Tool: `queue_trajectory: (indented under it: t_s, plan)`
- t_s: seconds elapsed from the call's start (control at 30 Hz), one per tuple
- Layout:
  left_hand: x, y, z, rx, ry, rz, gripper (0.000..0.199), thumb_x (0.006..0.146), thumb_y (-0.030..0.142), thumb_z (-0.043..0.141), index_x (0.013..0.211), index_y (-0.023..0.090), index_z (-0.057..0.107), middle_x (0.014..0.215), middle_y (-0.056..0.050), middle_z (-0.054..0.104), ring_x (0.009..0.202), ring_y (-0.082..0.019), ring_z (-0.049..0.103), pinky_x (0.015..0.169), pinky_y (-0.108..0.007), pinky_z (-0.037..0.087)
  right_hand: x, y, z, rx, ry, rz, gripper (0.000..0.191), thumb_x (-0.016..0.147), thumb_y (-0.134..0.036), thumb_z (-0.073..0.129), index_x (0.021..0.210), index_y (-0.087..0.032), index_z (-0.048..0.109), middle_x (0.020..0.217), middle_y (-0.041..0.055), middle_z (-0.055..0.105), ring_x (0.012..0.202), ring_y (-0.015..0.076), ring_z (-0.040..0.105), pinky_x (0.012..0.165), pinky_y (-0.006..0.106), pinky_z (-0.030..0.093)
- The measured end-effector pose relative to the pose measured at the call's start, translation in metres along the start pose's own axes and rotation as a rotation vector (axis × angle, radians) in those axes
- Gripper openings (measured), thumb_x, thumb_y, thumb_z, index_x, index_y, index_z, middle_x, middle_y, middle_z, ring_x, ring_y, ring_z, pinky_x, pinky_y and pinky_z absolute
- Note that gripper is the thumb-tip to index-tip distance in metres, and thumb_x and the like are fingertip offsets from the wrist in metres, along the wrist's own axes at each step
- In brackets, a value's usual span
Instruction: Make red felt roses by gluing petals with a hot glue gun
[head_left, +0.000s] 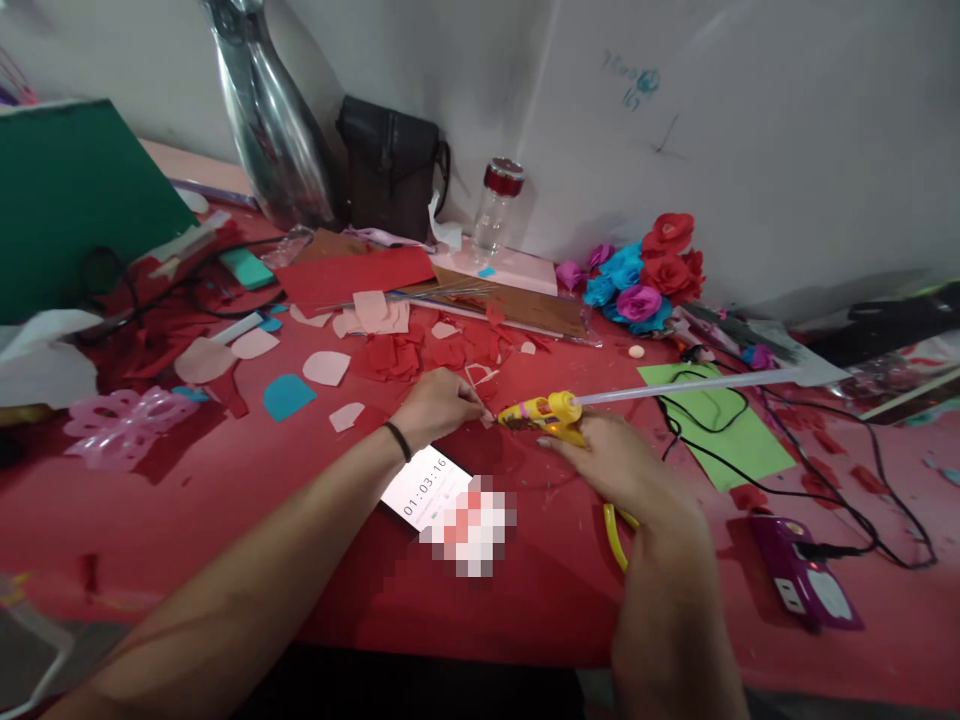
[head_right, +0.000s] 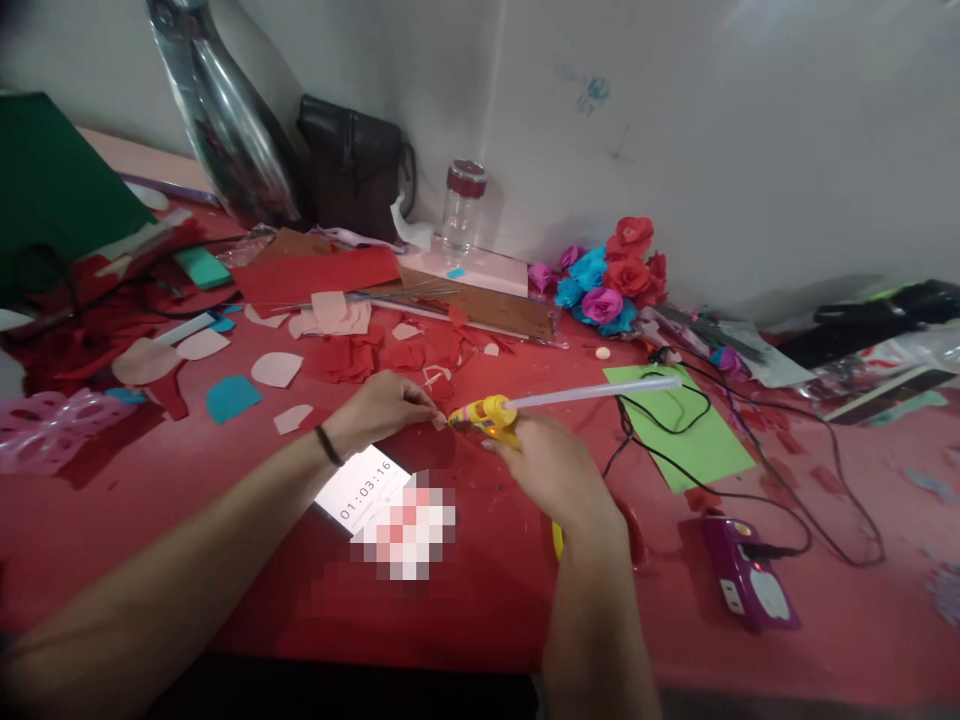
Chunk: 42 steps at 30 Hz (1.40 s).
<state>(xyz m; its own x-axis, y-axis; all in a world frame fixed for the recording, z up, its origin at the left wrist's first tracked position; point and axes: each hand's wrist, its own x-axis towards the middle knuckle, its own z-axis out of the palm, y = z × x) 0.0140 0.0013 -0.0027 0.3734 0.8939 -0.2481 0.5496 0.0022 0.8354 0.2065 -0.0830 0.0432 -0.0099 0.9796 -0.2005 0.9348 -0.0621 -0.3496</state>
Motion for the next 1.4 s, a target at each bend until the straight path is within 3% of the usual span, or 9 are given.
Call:
queue_trajectory:
  t_s: [0.13,0.4,0.57,0.67,0.73,0.87,1.13,1.3,1.4]
  plan:
    - [0.001,-0.001,-0.003,-0.088,0.12,-0.062,0.01,0.06,0.023,0.07,0.055,0.015,0.07,0.051,0.0,0.061,0.053,-0.011,0.049,0.051,-0.025,0.031,0.007,0.013,-0.007,0.175,-0.018,0.043,0.024,0.077,-0.038,0.063,0.096,-0.025,0.07,0.096,0.0051,0.073,0.087,0.0243,0.066,0.071,0.029,0.044]
    - [-0.003,0.0,-0.014,-0.27,0.157,0.031,0.011,0.065,0.027,0.066,0.061,0.016,0.068,0.061,0.0,0.063,0.059,-0.012,0.051,0.061,-0.026,0.037,0.039,0.061,0.004,0.226,0.253,0.468,0.045,0.079,-0.055,0.054,0.094,-0.013,0.064,0.073,0.0096,0.068,0.066,0.0222,0.064,0.058,0.03,0.043]
    - [-0.007,0.005,-0.015,-0.29,0.065,0.135,0.013,0.064,0.03,0.068,0.062,0.016,0.068,0.061,-0.001,0.063,0.058,-0.012,0.051,0.06,-0.026,0.037,0.039,0.064,0.005,-0.153,0.378,0.518,0.038,0.085,-0.046,0.048,0.088,-0.013,0.068,0.09,0.0206,0.068,0.089,0.0318,0.063,0.069,0.037,0.043]
    - [-0.012,0.01,-0.015,-0.217,-0.014,0.206,0.013,0.065,0.029,0.068,0.062,0.017,0.07,0.062,-0.001,0.063,0.06,-0.012,0.052,0.06,-0.026,0.037,0.034,0.046,0.006,-0.115,0.574,0.376,0.03,0.084,-0.037,0.049,0.092,-0.016,0.068,0.099,0.0195,0.067,0.096,0.0311,0.06,0.074,0.039,0.044]
    - [-0.014,0.013,-0.015,-0.126,-0.047,0.261,0.013,0.067,0.029,0.066,0.064,0.018,0.072,0.063,-0.001,0.062,0.06,-0.012,0.05,0.058,-0.025,0.037,0.031,0.028,0.009,0.116,0.517,0.116,0.024,0.083,-0.033,0.051,0.089,-0.019,0.069,0.097,0.013,0.069,0.092,0.0252,0.061,0.077,0.036,0.045]
    - [-0.012,0.01,-0.011,-0.024,-0.098,0.334,0.011,0.068,0.024,0.064,0.065,0.018,0.072,0.061,0.001,0.059,0.058,-0.01,0.049,0.056,-0.023,0.036,0.028,-0.002,0.017,0.452,0.123,-0.206,0.017,0.078,-0.029,0.057,0.085,-0.022,0.071,0.095,0.005,0.072,0.089,0.0191,0.063,0.08,0.032,0.046]
    - [-0.01,0.007,-0.007,0.092,-0.102,0.399,0.013,0.067,0.015,0.058,0.064,0.018,0.071,0.062,0.001,0.06,0.059,-0.009,0.051,0.057,-0.021,0.037,0.031,-0.008,0.027,0.434,0.013,-0.183,0.013,0.069,-0.027,0.067,0.078,-0.021,0.073,0.084,0.0038,0.074,0.08,0.0189,0.064,0.073,0.03,0.044]
    - [-0.01,0.008,-0.005,0.057,-0.066,0.377,0.009,0.066,0.017,0.061,0.065,0.019,0.069,0.062,0.001,0.06,0.06,-0.011,0.051,0.059,-0.023,0.038,0.033,-0.01,0.03,0.475,0.028,-0.132,0.01,0.07,-0.027,0.065,0.07,-0.021,0.073,0.071,0.0014,0.073,0.067,0.0163,0.062,0.063,0.028,0.042]
    - [-0.011,0.01,-0.004,-0.053,0.015,0.346,0.012,0.07,0.025,0.063,0.079,0.019,0.068,0.073,-0.001,0.064,0.062,-0.012,0.051,0.06,-0.024,0.039,0.033,-0.012,0.028,0.636,0.109,-0.091,0.014,0.073,-0.027,0.06,0.072,-0.023,0.074,0.074,0.0014,0.073,0.07,0.0164,0.063,0.066,0.028,0.043]
